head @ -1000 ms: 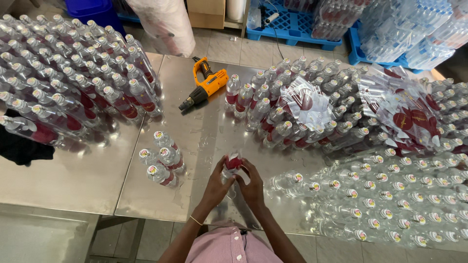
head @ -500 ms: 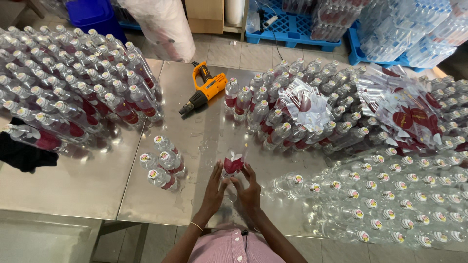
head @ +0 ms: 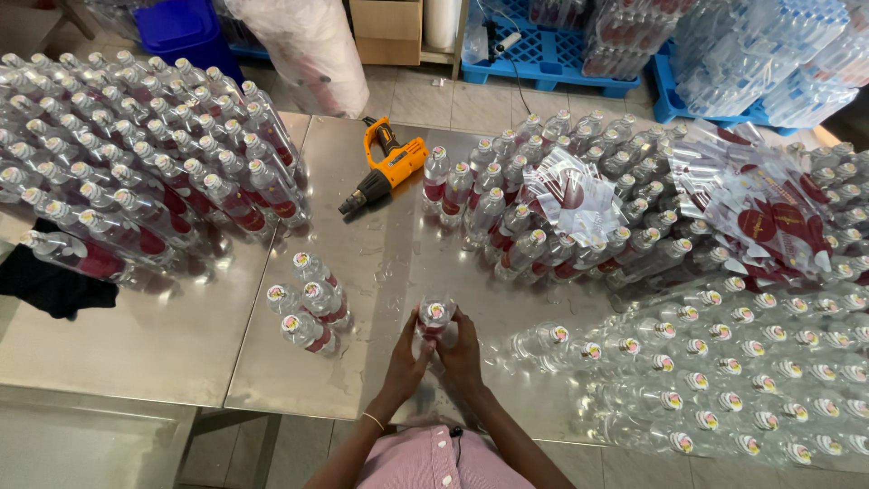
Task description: The person wraps clear plastic shrink wrap around individual water bottles on a metal table. They repeatedly pick up a bottle, place a pre-cut plastic sleeve over it, and smooth the plastic before setting the wrapped bottle down.
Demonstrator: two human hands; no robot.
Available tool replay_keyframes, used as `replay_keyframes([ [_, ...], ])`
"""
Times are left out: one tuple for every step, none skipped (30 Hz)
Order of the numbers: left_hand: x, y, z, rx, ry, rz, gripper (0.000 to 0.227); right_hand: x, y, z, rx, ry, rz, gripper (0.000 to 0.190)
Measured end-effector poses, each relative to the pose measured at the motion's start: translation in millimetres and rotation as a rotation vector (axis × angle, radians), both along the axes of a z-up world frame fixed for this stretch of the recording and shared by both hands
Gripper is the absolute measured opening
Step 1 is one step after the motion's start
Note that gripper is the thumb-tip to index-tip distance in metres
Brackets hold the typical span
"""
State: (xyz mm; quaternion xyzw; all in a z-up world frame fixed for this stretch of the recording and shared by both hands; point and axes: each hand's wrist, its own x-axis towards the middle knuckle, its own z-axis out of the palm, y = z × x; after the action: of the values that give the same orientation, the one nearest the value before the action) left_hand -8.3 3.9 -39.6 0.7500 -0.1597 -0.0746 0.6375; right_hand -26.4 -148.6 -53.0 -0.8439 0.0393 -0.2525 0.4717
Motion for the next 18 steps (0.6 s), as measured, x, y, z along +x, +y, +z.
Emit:
replay_keyframes([
  [1.6, 1.8, -7.1, 0.023, 0.032, -0.005, 0.083, -1.1, 2.0, 3.4, -0.031, 0.052, 0.048, 0.071],
  [3.1, 3.7, -14.1, 0.046, 0.063, -0.01, 0.082, -2.2, 4.1, 6.8, -0.062, 0.105, 0.096, 0.075],
  [3.2, 5.3, -7.3, 0.045, 0.063, -0.01, 0.082, -4.6, 5.0, 10.3, -0.063, 0.105, 0.096, 0.075],
  [3.4, 6.9, -0.3, 0.065, 0.094, -0.023, 0.093, -6.9, 5.9, 14.0, -0.035, 0.127, 0.124, 0.083],
  [5.7, 8.7, 6.9, 0.084, 0.121, -0.034, 0.104, -6.7, 7.0, 17.8, -0.007, 0.146, 0.155, 0.099],
  [9.5, 6.0, 21.4, 0.083, 0.119, -0.03, 0.104, 1.4, 5.7, 14.7, -0.009, 0.143, 0.158, 0.099],
  [9.3, 4.4, 35.5, 0.068, 0.075, -0.02, 0.106, 4.9, 5.8, 11.0, 0.079, 0.189, 0.158, 0.093],
  [9.2, 2.5, 49.4, 0.054, 0.031, -0.01, 0.107, 8.4, 5.7, 7.0, 0.166, 0.235, 0.158, 0.087],
  [11.7, -1.9, 53.3, 0.055, 0.036, -0.01, 0.107, 10.2, 5.7, -2.1, 0.168, 0.239, 0.158, 0.087],
  [14.0, -6.3, 57.3, 0.099, -0.018, 0.001, 0.098, 11.6, 5.8, -11.1, 0.126, 0.259, 0.142, 0.077],
  [19.4, -10.9, 61.8, 0.142, -0.078, 0.012, 0.09, 16.5, 5.8, -19.8, 0.084, 0.274, 0.125, 0.068],
  [21.7, -12.9, 54.7, 0.144, -0.078, 0.012, 0.09, 14.7, 8.8, -12.5, 0.086, 0.273, 0.125, 0.068],
  [24.9, -15.6, 48.0, 0.165, -0.095, 0.01, 0.08, 14.2, 10.9, -4.6, -0.013, 0.303, 0.119, 0.059],
  [28.1, -18.5, 41.3, 0.186, -0.112, 0.008, 0.071, 13.6, 12.8, 3.3, -0.112, 0.333, 0.112, 0.049],
  [29.0, -18.4, 42.1, 0.185, -0.114, 0.006, 0.071, 11.0, 15.6, 17.4, -0.112, 0.331, 0.11, 0.049],
  [30.1, -18.5, 42.7, 0.211, -0.149, 0.013, 0.063, 8.5, 18.3, 31.3, 0.121, 0.351, 0.112, 0.047],
  [27.8, -17.1, 42.6, 0.238, -0.179, 0.02, 0.056, 2.5, 22.4, 44.5, 0.358, 0.372, 0.113, 0.045],
  [28.3, -16.4, 45.0, 0.24, -0.175, 0.018, 0.056, 3.0, 26.3, 51.9, 0.359, 0.375, 0.111, 0.045],
])
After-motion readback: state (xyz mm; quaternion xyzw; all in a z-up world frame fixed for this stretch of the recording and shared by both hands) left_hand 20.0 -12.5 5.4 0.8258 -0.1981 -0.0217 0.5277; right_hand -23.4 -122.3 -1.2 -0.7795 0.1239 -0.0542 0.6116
